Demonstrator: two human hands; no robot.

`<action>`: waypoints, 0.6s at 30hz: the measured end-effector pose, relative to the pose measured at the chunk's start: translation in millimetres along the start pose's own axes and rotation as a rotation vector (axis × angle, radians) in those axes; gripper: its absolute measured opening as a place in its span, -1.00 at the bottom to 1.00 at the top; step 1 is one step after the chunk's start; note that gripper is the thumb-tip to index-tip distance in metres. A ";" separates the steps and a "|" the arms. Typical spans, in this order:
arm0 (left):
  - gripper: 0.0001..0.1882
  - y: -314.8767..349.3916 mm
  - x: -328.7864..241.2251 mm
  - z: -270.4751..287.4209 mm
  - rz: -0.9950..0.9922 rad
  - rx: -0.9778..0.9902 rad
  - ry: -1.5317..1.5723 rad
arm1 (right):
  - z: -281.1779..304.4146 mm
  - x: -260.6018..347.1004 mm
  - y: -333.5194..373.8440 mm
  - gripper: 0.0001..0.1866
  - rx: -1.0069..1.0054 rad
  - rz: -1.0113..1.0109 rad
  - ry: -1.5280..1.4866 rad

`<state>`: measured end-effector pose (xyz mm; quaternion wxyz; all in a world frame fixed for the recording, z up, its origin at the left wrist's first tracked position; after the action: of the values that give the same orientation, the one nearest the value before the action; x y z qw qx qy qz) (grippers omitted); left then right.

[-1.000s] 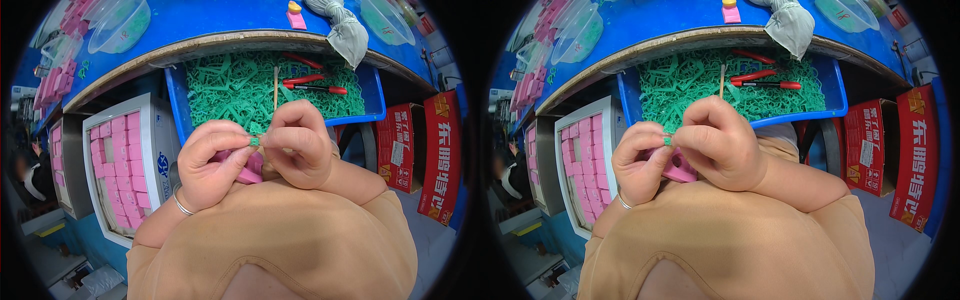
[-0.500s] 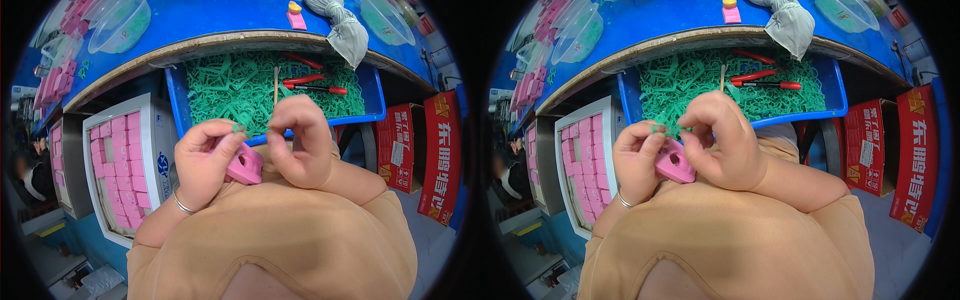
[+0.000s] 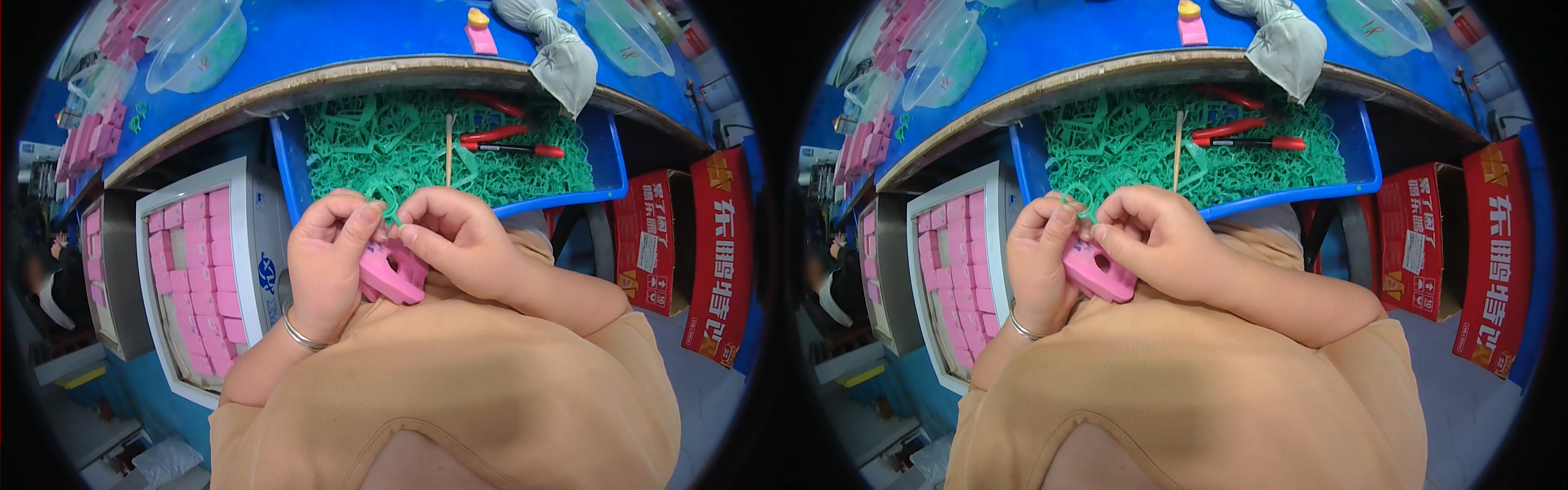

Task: Assembling small colorful toy figurines using a silicone mold and a small heat press.

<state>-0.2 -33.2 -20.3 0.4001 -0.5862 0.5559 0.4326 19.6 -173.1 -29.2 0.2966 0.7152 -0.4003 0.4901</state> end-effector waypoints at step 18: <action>-0.48 -0.7 -46.7 18.6 -0.156 0.743 -1.080 | 0.7 22.2 10.9 -0.88 -0.124 0.443 0.489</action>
<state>-1.0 -1.1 18.5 0.8285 -0.1484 0.3454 0.4150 14.9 -185.4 -8.3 0.3128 0.4526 -0.4921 0.6746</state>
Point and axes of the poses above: each hand's wrist, its own y-axis away from the middle knuckle, its own z-axis out of the back of the hand, x = y × z, the point moved 3 cm from there along -y, towards the middle knuckle, and after that the axes turned 7 degrees about -y, right-handed, at the moved point
